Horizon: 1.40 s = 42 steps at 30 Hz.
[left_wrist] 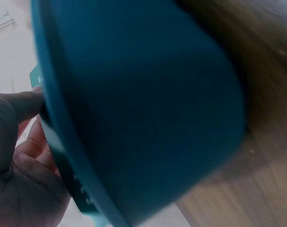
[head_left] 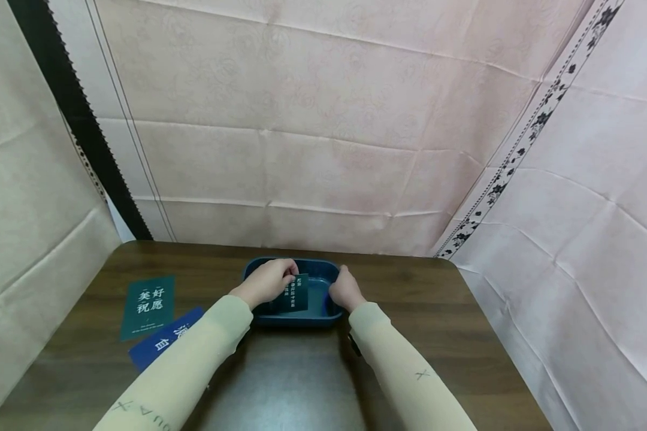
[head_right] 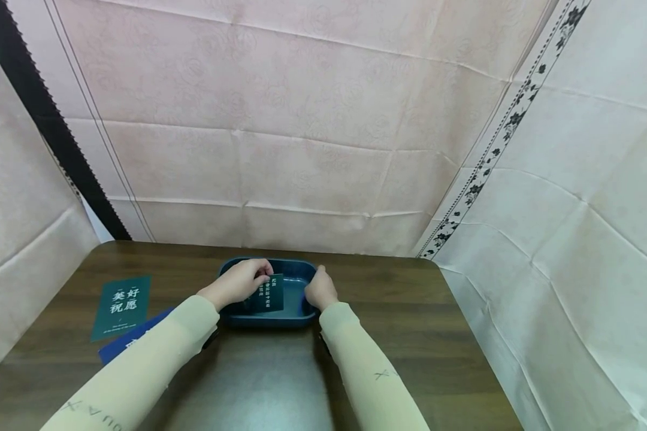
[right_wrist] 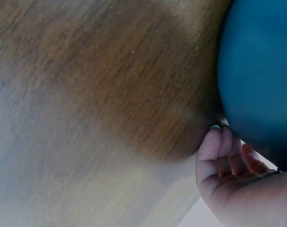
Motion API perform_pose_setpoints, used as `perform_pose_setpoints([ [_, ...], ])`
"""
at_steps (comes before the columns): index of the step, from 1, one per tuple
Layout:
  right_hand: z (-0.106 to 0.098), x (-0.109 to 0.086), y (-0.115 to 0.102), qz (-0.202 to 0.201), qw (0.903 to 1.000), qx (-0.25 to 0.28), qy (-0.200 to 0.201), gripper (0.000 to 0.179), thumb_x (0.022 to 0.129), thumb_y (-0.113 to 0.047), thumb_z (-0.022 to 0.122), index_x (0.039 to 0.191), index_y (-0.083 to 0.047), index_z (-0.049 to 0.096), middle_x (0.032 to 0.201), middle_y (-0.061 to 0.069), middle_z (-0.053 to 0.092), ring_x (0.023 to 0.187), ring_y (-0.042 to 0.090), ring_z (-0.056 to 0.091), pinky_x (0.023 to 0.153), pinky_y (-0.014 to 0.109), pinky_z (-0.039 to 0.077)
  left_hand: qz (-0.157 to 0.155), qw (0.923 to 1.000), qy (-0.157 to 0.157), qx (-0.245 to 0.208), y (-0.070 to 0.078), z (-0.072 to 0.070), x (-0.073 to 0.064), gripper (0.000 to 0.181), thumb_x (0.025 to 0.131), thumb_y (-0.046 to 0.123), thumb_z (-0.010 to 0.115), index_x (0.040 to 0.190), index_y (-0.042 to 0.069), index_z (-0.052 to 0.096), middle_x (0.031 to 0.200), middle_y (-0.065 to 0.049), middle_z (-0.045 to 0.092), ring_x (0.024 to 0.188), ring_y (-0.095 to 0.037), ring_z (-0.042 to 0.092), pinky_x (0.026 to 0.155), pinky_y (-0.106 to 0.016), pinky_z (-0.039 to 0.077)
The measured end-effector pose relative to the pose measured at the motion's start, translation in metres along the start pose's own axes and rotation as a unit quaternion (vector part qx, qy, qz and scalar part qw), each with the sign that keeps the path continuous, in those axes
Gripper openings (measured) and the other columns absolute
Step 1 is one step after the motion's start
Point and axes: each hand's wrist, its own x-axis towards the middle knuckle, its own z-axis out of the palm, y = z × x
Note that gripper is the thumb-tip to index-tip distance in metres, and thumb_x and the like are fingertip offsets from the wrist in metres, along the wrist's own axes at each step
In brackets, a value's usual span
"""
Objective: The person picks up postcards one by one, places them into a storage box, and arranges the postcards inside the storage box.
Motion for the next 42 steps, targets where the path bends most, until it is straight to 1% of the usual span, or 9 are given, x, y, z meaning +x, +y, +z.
perform_pose_setpoints([
  [5,-0.001,-0.001,0.000,-0.005,1.0000,0.004,0.003,0.067,0.095,-0.004,0.051,0.153,-0.005,0.016,0.151,0.019,0.033,0.131,0.037,0.041,0.100,0.058,0.037,0.005,0.9987,0.004,0.050,-0.005,-0.002,-0.004,0.017,0.098,0.020,0.059,0.115,0.018,0.060,0.096,0.002,0.059,0.082,-0.016,0.055,0.077,-0.033,0.050],
  [8,-0.001,-0.001,0.000,-0.005,1.0000,0.003,0.003,0.067,0.095,-0.004,0.051,0.153,-0.005,0.016,0.151,0.019,0.034,0.131,0.037,0.041,0.100,0.058,0.037,0.015,0.9962,0.007,0.086,-0.007,-0.004,-0.008,0.021,0.095,0.019,0.063,0.116,0.018,0.061,0.104,0.001,0.060,0.086,-0.016,0.055,0.083,-0.036,0.050],
  [12,0.001,0.000,0.001,-0.006,1.0000,-0.003,0.002,0.067,0.096,-0.004,0.050,0.153,-0.005,0.015,0.151,0.019,0.034,0.131,0.036,0.041,0.100,0.058,0.037,0.030,0.9893,0.010,0.142,-0.011,-0.005,-0.012,0.031,0.091,0.019,0.069,0.121,0.016,0.062,0.115,-0.004,0.059,0.098,-0.019,0.055,0.092,-0.041,0.047],
  [15,0.002,0.000,0.001,-0.006,1.0000,-0.005,0.002,0.067,0.096,-0.004,0.050,0.153,-0.005,0.015,0.151,0.019,0.034,0.130,0.036,0.042,0.099,0.058,0.038,0.034,0.9841,0.009,0.174,-0.015,-0.002,-0.010,0.038,0.088,0.021,0.072,0.124,0.015,0.061,0.117,-0.007,0.058,0.102,-0.022,0.055,0.095,-0.044,0.045],
  [18,0.002,-0.001,0.002,-0.005,1.0000,-0.005,0.002,0.067,0.096,-0.004,0.050,0.153,-0.005,0.014,0.151,0.019,0.034,0.131,0.037,0.041,0.100,0.058,0.037,0.030,0.9796,0.005,0.198,-0.018,0.003,-0.007,0.041,0.087,0.023,0.073,0.125,0.014,0.060,0.117,-0.008,0.058,0.104,-0.024,0.054,0.097,-0.045,0.044],
  [22,0.002,0.000,0.002,-0.005,1.0000,-0.005,0.000,0.068,0.096,-0.004,0.049,0.154,-0.005,0.014,0.152,0.019,0.033,0.132,0.036,0.040,0.100,0.057,0.037,0.023,0.9740,-0.005,0.225,-0.019,0.006,-0.006,0.044,0.087,0.025,0.073,0.127,0.014,0.058,0.121,-0.008,0.057,0.109,-0.027,0.051,0.100,-0.048,0.038],
  [27,0.001,0.000,0.000,-0.006,1.0000,-0.006,0.000,0.067,0.096,-0.004,0.049,0.153,-0.004,0.015,0.151,0.019,0.033,0.132,0.036,0.041,0.100,0.058,0.038,0.018,0.9710,-0.015,0.238,-0.018,0.007,-0.008,0.049,0.087,0.026,0.074,0.131,0.012,0.057,0.126,-0.010,0.056,0.115,-0.032,0.048,0.101,-0.053,0.033],
  [34,0.000,-0.001,0.000,-0.004,1.0000,-0.002,0.000,0.067,0.096,-0.004,0.049,0.153,-0.004,0.015,0.150,0.020,0.034,0.130,0.037,0.042,0.098,0.058,0.038,0.009,0.9624,-0.036,0.269,-0.019,0.009,-0.009,0.053,0.086,0.026,0.074,0.134,0.010,0.056,0.130,-0.012,0.056,0.117,-0.033,0.050,0.102,-0.057,0.028],
  [42,0.001,-0.001,-0.001,-0.002,1.0000,-0.004,0.002,0.066,0.096,-0.005,0.050,0.153,-0.004,0.016,0.149,0.020,0.035,0.129,0.037,0.043,0.098,0.059,0.039,-0.011,0.9654,-0.051,0.255,-0.024,0.012,-0.009,0.054,0.087,0.027,0.074,0.134,0.008,0.056,0.127,-0.014,0.058,0.113,-0.035,0.052,0.098,-0.057,0.031],
])
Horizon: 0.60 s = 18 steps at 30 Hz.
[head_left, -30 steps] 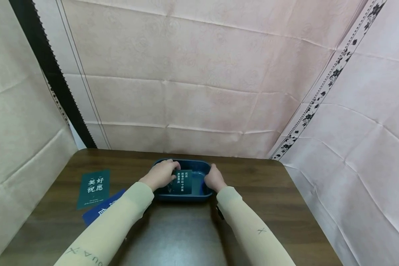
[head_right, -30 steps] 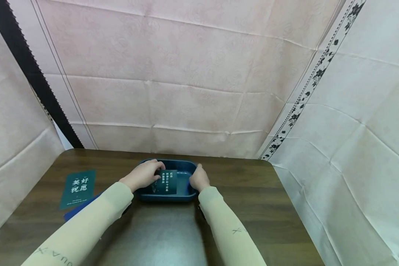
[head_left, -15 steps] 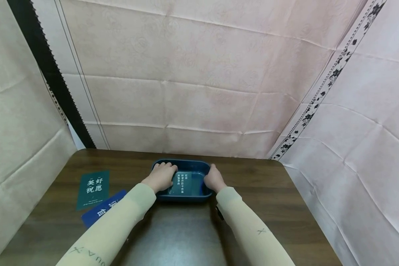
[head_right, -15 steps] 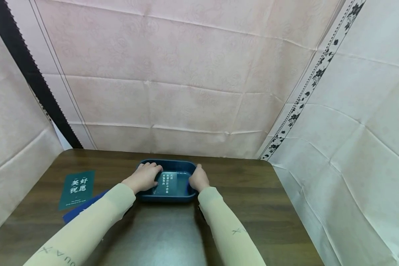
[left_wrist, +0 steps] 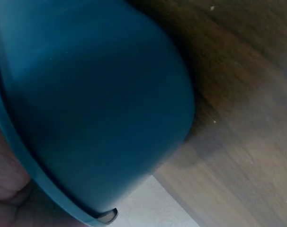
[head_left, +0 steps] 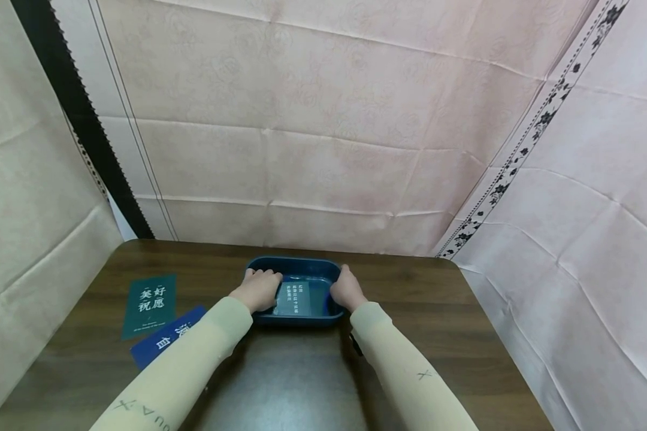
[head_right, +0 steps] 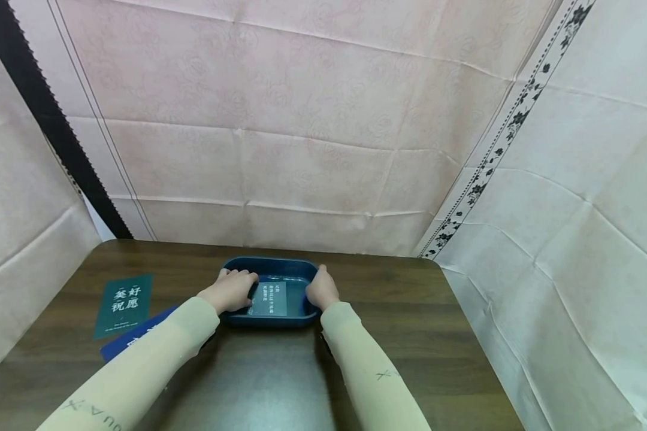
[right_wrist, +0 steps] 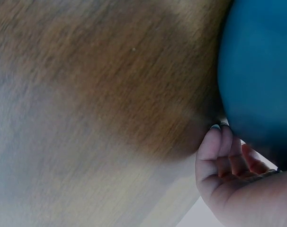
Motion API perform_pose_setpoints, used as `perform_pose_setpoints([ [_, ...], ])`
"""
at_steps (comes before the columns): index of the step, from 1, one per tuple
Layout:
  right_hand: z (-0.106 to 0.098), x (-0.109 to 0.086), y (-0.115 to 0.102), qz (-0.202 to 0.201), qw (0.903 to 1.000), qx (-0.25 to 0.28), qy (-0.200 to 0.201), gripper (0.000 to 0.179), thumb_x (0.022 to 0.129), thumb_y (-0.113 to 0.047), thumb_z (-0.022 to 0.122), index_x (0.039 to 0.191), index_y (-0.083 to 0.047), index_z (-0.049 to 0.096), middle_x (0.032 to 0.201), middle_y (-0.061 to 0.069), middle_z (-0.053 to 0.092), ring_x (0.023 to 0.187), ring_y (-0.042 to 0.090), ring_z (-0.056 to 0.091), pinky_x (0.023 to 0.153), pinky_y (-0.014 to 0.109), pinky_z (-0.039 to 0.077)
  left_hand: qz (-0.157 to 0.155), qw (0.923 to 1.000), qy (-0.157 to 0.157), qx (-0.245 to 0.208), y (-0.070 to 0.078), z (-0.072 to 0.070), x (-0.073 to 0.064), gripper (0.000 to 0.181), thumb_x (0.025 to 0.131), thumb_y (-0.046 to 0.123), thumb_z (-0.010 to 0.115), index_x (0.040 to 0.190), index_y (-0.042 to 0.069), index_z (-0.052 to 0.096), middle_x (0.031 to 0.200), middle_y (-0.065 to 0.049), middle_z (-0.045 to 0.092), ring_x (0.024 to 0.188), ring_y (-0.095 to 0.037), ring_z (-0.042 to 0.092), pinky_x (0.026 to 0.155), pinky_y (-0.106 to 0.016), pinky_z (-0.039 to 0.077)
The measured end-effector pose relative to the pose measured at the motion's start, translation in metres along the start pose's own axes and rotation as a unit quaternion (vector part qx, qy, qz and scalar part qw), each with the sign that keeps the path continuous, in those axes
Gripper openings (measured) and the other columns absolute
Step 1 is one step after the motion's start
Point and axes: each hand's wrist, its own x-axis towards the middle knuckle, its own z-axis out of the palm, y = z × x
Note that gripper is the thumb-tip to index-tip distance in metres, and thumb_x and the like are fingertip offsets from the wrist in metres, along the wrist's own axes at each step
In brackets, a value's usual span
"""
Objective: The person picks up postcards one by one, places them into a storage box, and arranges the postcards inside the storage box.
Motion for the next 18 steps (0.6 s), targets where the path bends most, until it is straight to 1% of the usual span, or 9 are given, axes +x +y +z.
perform_pose_setpoints([
  [5,0.0006,0.0003,-0.0001,0.001,1.0000,-0.001,0.000,0.066,0.096,-0.004,0.049,0.153,-0.004,0.016,0.149,0.020,0.035,0.129,0.037,0.043,0.098,0.059,0.038,-0.004,0.9999,-0.010,-0.012,-0.0008,0.0011,-0.0004,0.053,0.088,0.027,0.072,0.134,0.007,0.056,0.125,-0.014,0.059,0.111,-0.034,0.054,0.098,-0.057,0.033],
  [10,0.0013,0.0015,0.0004,-0.001,1.0000,-0.005,-0.001,0.067,0.095,-0.004,0.049,0.153,-0.004,0.015,0.150,0.020,0.035,0.130,0.037,0.042,0.099,0.058,0.038,-0.007,0.9996,-0.025,-0.015,0.0009,0.0003,-0.0021,0.042,0.088,0.027,0.073,0.123,0.006,0.062,0.117,-0.012,0.061,0.107,-0.030,0.055,0.097,-0.056,0.035],
  [14,0.0020,0.0025,0.0011,-0.005,1.0000,-0.007,0.003,0.067,0.095,-0.003,0.048,0.153,-0.005,0.016,0.150,0.020,0.035,0.130,0.036,0.042,0.100,0.057,0.038,-0.010,0.9993,-0.027,-0.023,0.0019,-0.0020,-0.0044,0.035,0.087,0.026,0.073,0.116,0.006,0.066,0.114,-0.011,0.062,0.105,-0.028,0.055,0.098,-0.056,0.035],
  [18,0.0026,0.0025,0.0016,-0.005,0.9999,-0.010,0.005,0.067,0.095,-0.003,0.048,0.153,-0.005,0.016,0.149,0.020,0.035,0.130,0.037,0.042,0.100,0.058,0.038,-0.010,0.9989,-0.029,-0.037,0.0010,-0.0019,-0.0064,0.037,0.088,0.027,0.072,0.117,0.006,0.066,0.113,-0.010,0.062,0.103,-0.027,0.054,0.096,-0.053,0.037],
])
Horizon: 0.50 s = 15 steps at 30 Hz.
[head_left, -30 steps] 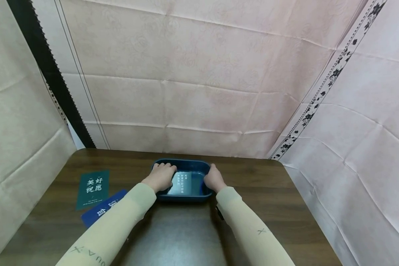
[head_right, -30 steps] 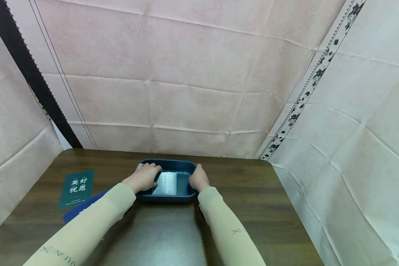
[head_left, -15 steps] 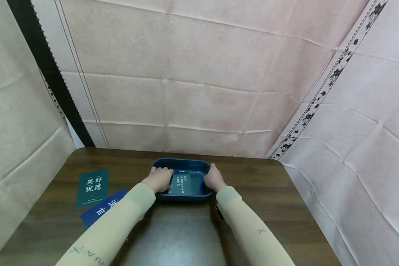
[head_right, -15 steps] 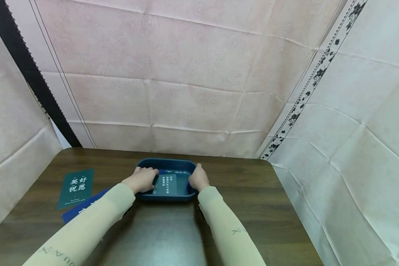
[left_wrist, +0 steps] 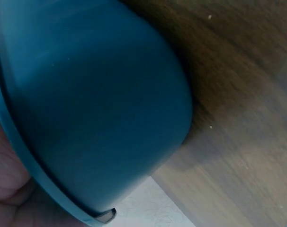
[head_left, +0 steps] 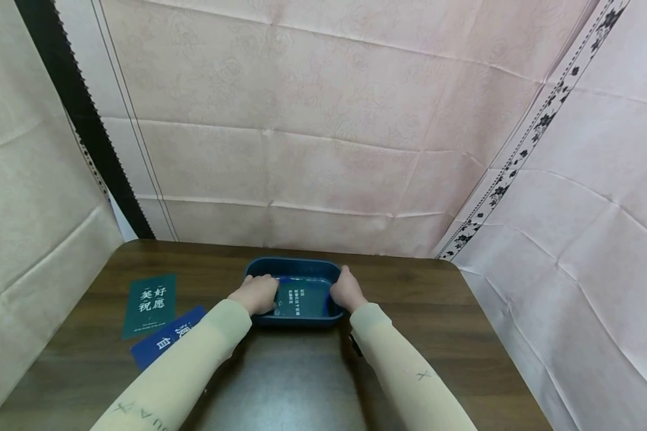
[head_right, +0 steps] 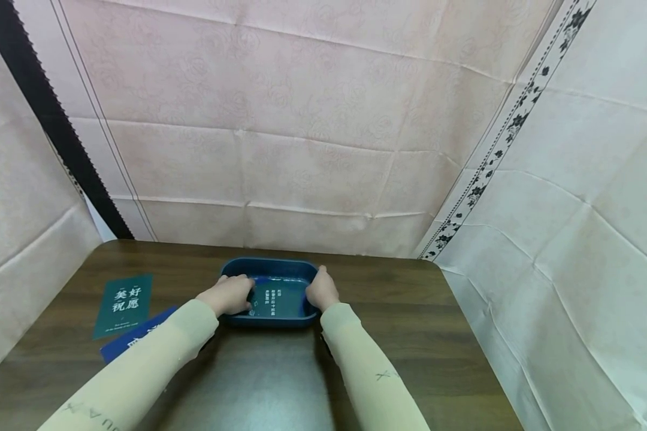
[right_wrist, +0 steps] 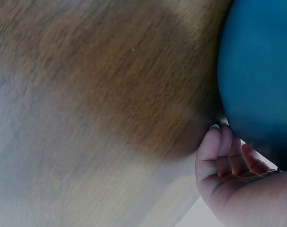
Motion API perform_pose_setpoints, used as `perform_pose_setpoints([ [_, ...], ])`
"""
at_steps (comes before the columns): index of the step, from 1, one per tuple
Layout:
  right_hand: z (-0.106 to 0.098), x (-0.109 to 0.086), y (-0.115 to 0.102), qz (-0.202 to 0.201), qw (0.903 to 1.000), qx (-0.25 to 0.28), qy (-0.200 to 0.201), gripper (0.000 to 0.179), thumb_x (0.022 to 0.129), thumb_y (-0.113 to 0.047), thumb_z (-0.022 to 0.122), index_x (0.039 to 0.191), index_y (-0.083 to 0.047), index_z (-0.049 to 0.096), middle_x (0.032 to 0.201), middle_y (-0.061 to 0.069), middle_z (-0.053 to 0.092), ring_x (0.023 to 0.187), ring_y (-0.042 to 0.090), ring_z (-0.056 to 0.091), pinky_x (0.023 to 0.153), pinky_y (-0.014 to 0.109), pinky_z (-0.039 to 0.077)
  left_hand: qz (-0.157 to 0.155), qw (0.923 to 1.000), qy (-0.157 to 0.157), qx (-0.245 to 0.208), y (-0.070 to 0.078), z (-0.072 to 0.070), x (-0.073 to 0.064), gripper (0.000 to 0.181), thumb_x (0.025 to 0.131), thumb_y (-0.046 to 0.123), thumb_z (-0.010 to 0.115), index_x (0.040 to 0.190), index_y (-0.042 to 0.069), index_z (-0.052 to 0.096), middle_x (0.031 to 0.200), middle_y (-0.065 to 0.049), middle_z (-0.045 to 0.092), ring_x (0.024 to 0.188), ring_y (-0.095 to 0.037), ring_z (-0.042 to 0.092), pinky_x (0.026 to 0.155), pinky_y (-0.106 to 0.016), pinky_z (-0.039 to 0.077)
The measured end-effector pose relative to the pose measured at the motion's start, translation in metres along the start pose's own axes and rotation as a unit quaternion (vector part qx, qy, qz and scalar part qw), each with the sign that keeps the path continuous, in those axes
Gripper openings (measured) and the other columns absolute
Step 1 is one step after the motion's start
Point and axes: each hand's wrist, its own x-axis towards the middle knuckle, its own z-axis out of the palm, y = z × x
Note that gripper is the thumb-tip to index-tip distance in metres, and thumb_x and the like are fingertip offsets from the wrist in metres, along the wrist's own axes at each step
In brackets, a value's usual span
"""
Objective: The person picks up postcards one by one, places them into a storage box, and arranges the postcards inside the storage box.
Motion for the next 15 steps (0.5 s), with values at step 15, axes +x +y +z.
perform_pose_setpoints([
  [15,-0.001,0.000,-0.001,0.002,1.0000,-0.007,-0.003,0.067,0.095,-0.003,0.049,0.153,-0.005,0.015,0.149,0.019,0.036,0.130,0.035,0.043,0.099,0.056,0.039,0.014,0.9756,0.126,-0.179,-0.033,-0.032,-0.050,0.041,0.094,0.026,0.063,0.129,0.004,0.057,0.129,-0.016,0.054,0.116,-0.032,0.054,0.096,-0.052,0.044],
])
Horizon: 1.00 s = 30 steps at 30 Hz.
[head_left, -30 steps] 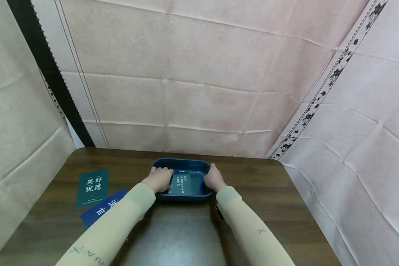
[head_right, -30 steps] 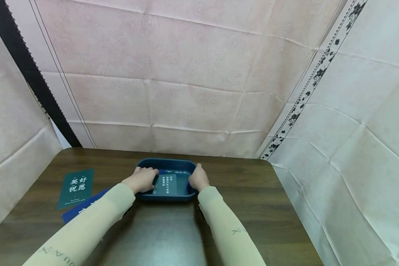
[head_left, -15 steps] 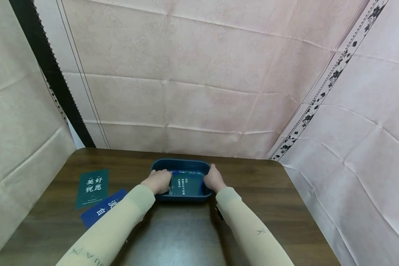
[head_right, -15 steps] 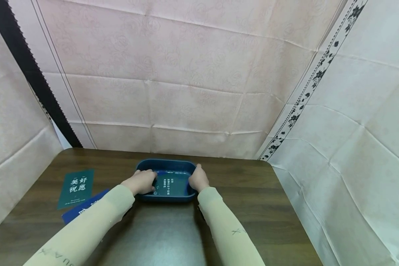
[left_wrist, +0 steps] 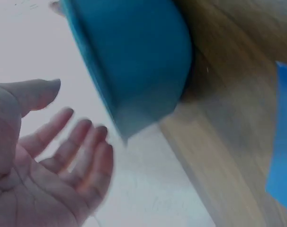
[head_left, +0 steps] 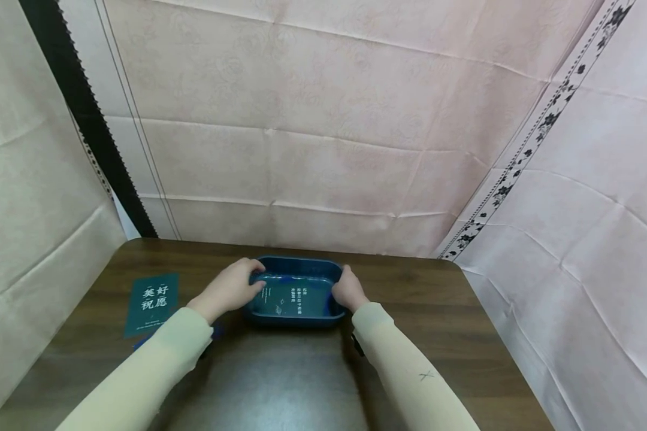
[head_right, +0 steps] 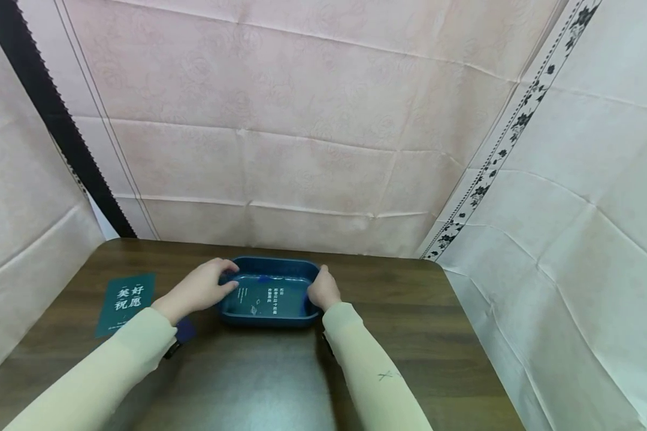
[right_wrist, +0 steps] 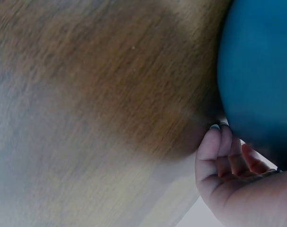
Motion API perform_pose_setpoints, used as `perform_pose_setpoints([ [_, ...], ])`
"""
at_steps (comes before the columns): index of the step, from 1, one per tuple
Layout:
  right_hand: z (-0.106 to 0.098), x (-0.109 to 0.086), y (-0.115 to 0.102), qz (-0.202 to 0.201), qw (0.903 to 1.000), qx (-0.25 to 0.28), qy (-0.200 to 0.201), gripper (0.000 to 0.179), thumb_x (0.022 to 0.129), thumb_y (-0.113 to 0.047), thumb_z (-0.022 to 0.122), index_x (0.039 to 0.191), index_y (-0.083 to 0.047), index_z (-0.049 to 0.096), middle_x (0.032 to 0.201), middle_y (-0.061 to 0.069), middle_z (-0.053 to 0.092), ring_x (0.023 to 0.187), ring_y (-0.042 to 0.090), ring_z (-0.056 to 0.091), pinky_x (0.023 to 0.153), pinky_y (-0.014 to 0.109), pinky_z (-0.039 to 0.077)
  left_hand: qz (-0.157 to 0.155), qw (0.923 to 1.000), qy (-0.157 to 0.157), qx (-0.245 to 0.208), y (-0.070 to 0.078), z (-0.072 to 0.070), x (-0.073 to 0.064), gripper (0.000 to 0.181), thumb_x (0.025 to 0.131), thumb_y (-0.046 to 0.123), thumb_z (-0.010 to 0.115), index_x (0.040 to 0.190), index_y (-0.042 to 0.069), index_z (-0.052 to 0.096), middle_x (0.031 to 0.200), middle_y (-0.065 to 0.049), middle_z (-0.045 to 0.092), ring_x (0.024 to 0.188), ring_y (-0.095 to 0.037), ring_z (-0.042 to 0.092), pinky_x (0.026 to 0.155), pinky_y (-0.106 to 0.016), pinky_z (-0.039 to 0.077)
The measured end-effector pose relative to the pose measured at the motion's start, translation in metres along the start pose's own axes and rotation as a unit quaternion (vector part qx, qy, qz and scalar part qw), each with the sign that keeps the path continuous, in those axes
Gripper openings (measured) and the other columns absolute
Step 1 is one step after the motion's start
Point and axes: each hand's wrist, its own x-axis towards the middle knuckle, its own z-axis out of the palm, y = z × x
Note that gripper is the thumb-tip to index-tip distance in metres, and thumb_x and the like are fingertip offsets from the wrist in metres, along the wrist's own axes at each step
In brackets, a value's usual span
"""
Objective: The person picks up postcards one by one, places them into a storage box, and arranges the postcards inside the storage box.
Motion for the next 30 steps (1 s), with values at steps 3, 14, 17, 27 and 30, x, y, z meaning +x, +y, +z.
perform_pose_setpoints([
  [3,0.000,-0.001,0.001,-0.007,1.0000,-0.004,0.002,0.066,0.095,-0.003,0.047,0.153,-0.004,0.015,0.150,0.019,0.035,0.130,0.034,0.042,0.100,0.055,0.038,-0.030,0.9995,0.008,0.011,-0.011,-0.015,-0.015,0.051,0.093,0.030,0.065,0.134,0.003,0.052,0.133,-0.022,0.051,0.118,-0.039,0.052,0.094,-0.057,0.043],
  [14,0.001,-0.002,0.001,-0.014,0.9999,-0.009,0.002,0.066,0.095,-0.003,0.047,0.153,-0.003,0.015,0.150,0.020,0.034,0.131,0.034,0.042,0.100,0.056,0.038,-0.143,0.9856,-0.072,0.053,-0.056,-0.037,-0.063,0.090,0.077,0.047,0.078,0.136,-0.010,0.041,0.123,-0.038,0.044,0.113,-0.058,0.041,0.084,-0.069,0.041],
  [17,0.001,-0.002,0.001,-0.016,0.9998,-0.007,0.007,0.066,0.095,-0.003,0.047,0.153,-0.003,0.015,0.151,0.019,0.033,0.131,0.034,0.042,0.100,0.056,0.038,-0.158,0.9832,-0.070,0.058,-0.066,-0.039,-0.072,0.095,0.075,0.049,0.079,0.136,-0.011,0.039,0.123,-0.040,0.042,0.114,-0.059,0.040,0.084,-0.071,0.040],
  [27,0.002,0.002,0.001,0.002,0.9999,-0.011,0.005,0.066,0.095,-0.003,0.047,0.153,-0.006,0.015,0.151,0.017,0.034,0.131,0.032,0.042,0.100,0.055,0.038,-0.182,0.9765,-0.079,0.084,-0.089,-0.036,-0.089,0.114,0.062,0.055,0.085,0.133,-0.017,0.033,0.123,-0.047,0.035,0.114,-0.064,0.034,0.084,-0.074,0.036],
  [30,0.002,0.003,0.001,0.000,0.9999,-0.009,0.005,0.066,0.096,-0.003,0.047,0.153,-0.006,0.015,0.151,0.017,0.033,0.131,0.033,0.041,0.101,0.056,0.038,-0.200,0.9712,-0.091,0.091,-0.092,-0.037,-0.091,0.121,0.057,0.056,0.087,0.133,-0.019,0.030,0.123,-0.048,0.033,0.113,-0.064,0.035,0.083,-0.074,0.036],
])
